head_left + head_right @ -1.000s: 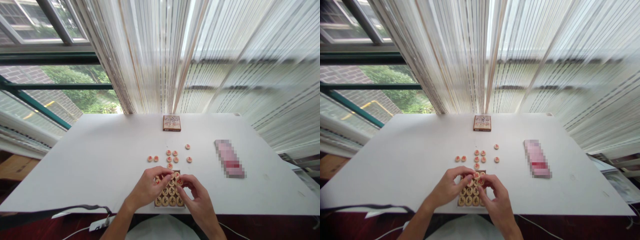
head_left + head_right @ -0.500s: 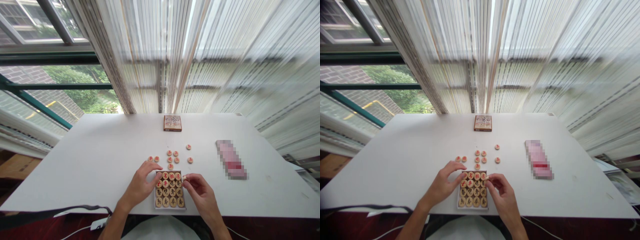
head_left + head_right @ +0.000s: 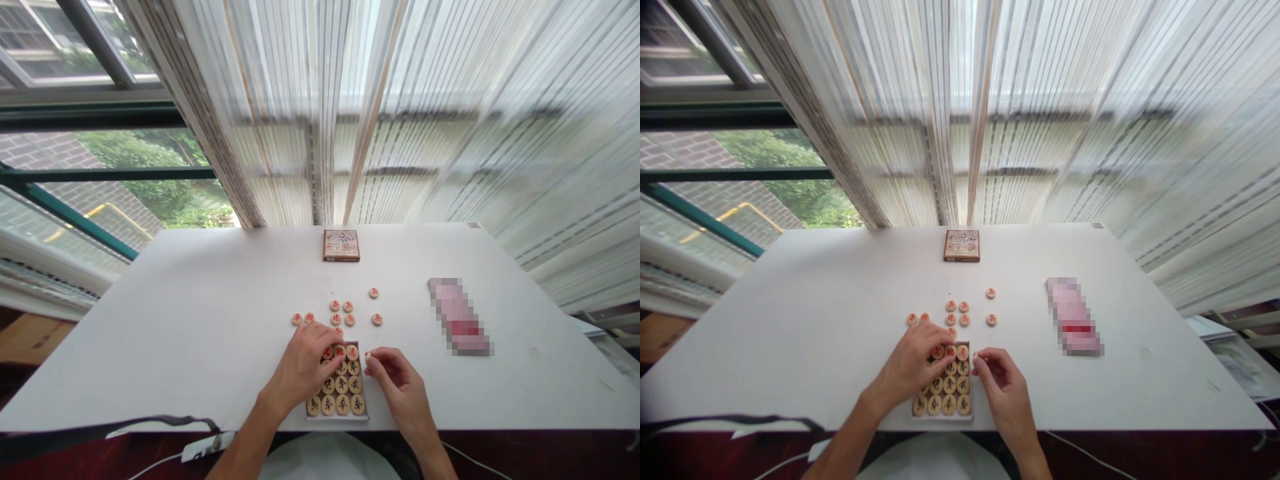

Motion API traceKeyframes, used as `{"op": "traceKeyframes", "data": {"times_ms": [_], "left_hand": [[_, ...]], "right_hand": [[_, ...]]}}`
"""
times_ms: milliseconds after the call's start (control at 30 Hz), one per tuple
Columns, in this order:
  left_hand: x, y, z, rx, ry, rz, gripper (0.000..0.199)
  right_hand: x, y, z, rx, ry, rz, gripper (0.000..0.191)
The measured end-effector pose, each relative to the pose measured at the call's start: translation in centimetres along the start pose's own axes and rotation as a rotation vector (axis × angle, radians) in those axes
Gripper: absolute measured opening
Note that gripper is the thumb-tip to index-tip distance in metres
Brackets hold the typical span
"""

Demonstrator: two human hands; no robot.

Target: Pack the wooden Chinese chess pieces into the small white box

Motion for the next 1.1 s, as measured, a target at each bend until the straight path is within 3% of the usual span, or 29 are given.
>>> {"op": "traceKeyframes", "data": {"times_ms": [333,700,1100], "left_hand": [[0.2,0.4,0.1,-0.020,0.019,-0.004,0.020],[0.7,-1.4,1.0,0.005,0.064,0.008,0.016],[1.3,-1.3,1.1,-0.005,0.085,0.024,0.017]], "right_hand": [[-0.1,-0.4,0.1,0.019,-0.006,0.021,0.028],[-0.2,-0.7,0.2,0.003,-0.002,0.036,0.029],[-0.2,0.2,0.2,-0.013,-0.006,0.031,0.029]]}}
Point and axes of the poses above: each hand's wrist, its own z-axis towards the middle knuckle, its own x-axis out of the palm, y = z × x, the point moved 10 cm from there along z, towards the middle knuckle, and after that the axes turned 8 degrees about -x, right-handed, at the moved point
